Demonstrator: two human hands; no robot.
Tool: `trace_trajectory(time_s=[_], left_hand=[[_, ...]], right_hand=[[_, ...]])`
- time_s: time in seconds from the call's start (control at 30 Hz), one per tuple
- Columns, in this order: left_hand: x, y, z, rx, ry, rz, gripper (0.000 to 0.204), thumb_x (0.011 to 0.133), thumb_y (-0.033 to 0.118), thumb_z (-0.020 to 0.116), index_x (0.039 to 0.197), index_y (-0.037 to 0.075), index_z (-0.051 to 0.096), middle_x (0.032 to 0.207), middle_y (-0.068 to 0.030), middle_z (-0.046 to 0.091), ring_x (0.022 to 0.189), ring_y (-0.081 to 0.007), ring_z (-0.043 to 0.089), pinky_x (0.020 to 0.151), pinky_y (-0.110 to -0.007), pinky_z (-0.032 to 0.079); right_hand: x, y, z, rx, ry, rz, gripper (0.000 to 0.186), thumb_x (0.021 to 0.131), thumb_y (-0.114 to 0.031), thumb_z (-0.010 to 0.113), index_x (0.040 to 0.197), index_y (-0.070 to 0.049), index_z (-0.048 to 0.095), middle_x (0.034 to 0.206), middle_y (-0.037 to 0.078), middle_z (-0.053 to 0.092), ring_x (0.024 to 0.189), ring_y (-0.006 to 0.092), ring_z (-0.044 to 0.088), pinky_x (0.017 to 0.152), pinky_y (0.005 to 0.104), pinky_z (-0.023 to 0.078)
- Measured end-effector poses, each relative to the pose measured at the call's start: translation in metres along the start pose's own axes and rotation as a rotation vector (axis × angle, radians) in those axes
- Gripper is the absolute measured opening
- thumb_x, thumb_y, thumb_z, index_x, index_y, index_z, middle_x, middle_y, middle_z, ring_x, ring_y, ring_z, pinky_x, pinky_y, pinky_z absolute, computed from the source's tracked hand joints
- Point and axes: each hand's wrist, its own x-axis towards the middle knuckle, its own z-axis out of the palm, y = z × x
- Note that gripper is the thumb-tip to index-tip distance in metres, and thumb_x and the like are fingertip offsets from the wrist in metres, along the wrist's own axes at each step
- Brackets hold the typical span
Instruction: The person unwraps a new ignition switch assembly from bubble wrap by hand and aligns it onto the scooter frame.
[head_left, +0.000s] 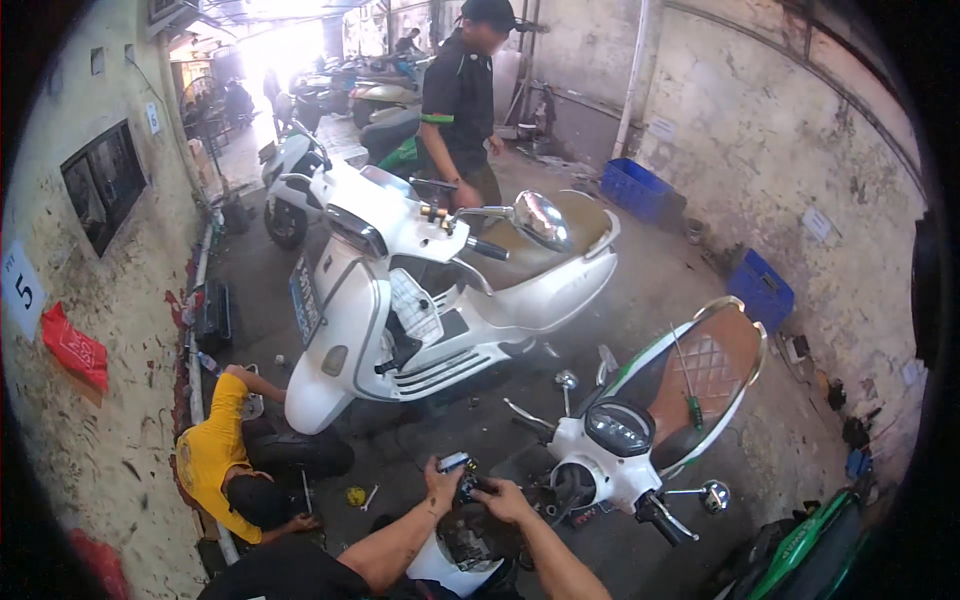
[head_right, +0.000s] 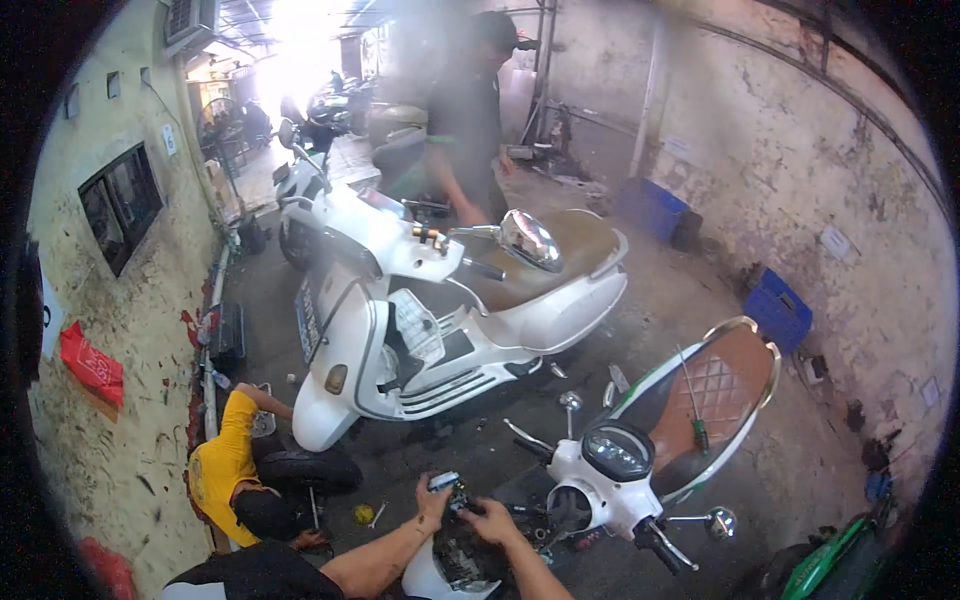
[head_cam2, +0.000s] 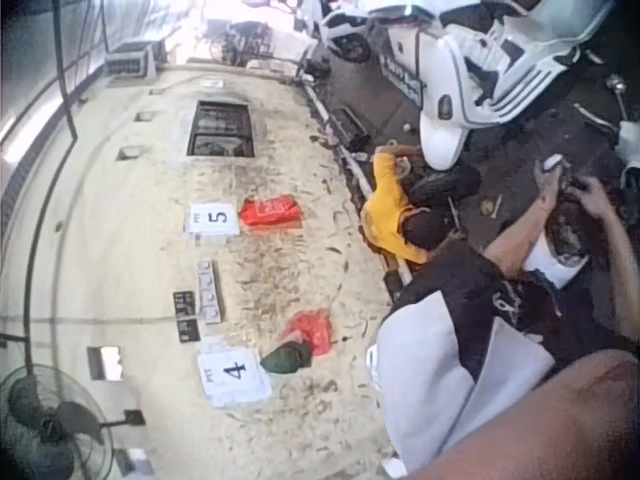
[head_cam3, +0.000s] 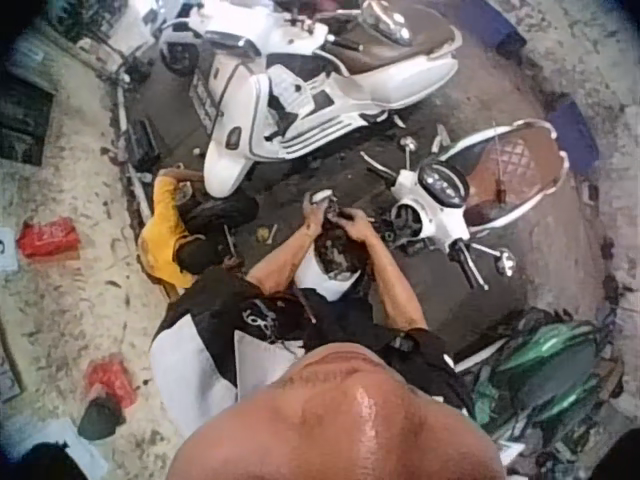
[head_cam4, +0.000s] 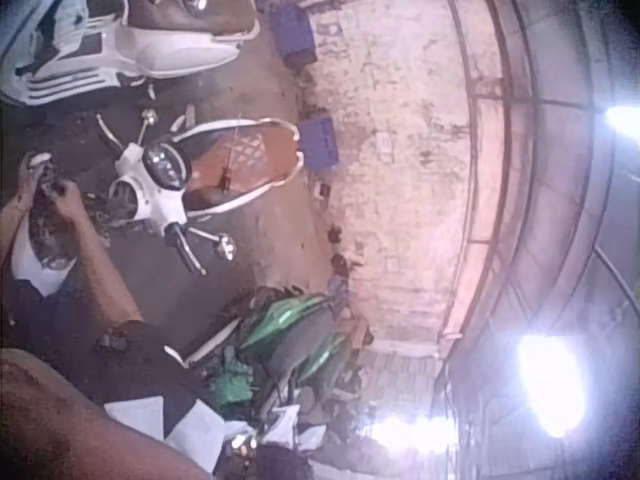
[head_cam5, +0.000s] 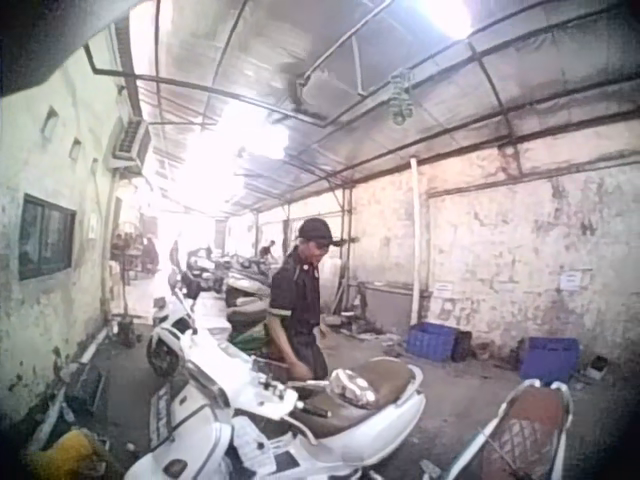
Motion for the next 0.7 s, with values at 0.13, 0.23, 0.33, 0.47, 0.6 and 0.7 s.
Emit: trace_trajectory(time_s=[0.13, 0.23, 0.33, 0.47, 0.6, 0.7], left_hand=[[-0.006, 0.034, -0.006, -0.243, -0.118, -0.064, 0.046, 0.073, 0.007, 0.078, 0.110, 0.000, 0.053, 0.097, -0.0136, 0.062, 0.085, -0.0193, 0.061, 0.072, -0.033, 0.052], [0.001, 0.000, -0.001, -0.209, -0.082, -0.002, 0.034, 0.080, -0.003, 0.065, 0.112, 0.001, 0.053, 0.095, -0.0114, 0.065, 0.081, -0.0194, 0.065, 0.069, -0.032, 0.054], [-0.009, 0.017, -0.002, -0.375, -0.125, -0.171, 0.044, 0.075, 0.000, 0.073, 0.113, 0.001, 0.051, 0.100, -0.0108, 0.060, 0.085, -0.0195, 0.062, 0.072, -0.032, 0.053], [0.002, 0.008, -0.009, -0.427, -0.290, -0.182, 0.043, 0.079, -0.003, 0.066, 0.118, 0.002, 0.049, 0.101, -0.0114, 0.061, 0.086, -0.0209, 0.064, 0.073, -0.035, 0.056], [-0.020, 0.054, -0.027, -0.467, -0.350, -0.110, 0.038, 0.079, -0.006, 0.054, 0.115, 0.007, 0.052, 0.104, -0.0124, 0.059, 0.088, -0.0226, 0.063, 0.071, -0.033, 0.056], [-0.004, 0.028, -0.022, -0.551, -0.304, -0.210, 0.042, 0.080, -0.005, 0.056, 0.119, 0.008, 0.048, 0.099, -0.0124, 0.059, 0.081, -0.0237, 0.063, 0.066, -0.036, 0.056]], right_hand=[[0.000, -0.005, 0.006, -0.002, 0.187, -0.113, 0.049, 0.082, -0.039, 0.069, 0.110, 0.001, 0.066, 0.100, 0.024, 0.067, 0.097, 0.0367, 0.065, 0.086, 0.0399, 0.049], [0.001, -0.002, 0.004, 0.053, 0.043, 0.014, 0.039, 0.084, -0.028, 0.070, 0.111, 0.000, 0.067, 0.101, 0.016, 0.071, 0.093, 0.0201, 0.066, 0.084, 0.0348, 0.050], [0.007, 0.020, 0.016, 0.202, 0.108, 0.039, 0.039, 0.085, -0.028, 0.070, 0.111, 0.001, 0.066, 0.100, 0.017, 0.071, 0.090, 0.0224, 0.067, 0.083, 0.0353, 0.050], [0.013, 0.036, 0.023, 0.093, 0.254, 0.030, 0.050, 0.082, -0.037, 0.070, 0.116, -0.001, 0.065, 0.108, 0.023, 0.067, 0.102, 0.0359, 0.065, 0.090, 0.0401, 0.049], [-0.003, -0.006, 0.010, -0.006, 0.217, 0.009, 0.042, 0.083, -0.031, 0.070, 0.109, 0.002, 0.066, 0.098, 0.021, 0.069, 0.091, 0.0318, 0.068, 0.081, 0.0392, 0.052], [-0.001, 0.001, 0.007, -0.019, 0.213, -0.002, 0.042, 0.083, -0.031, 0.070, 0.110, 0.001, 0.066, 0.097, 0.022, 0.069, 0.091, 0.0319, 0.068, 0.080, 0.0388, 0.052]])
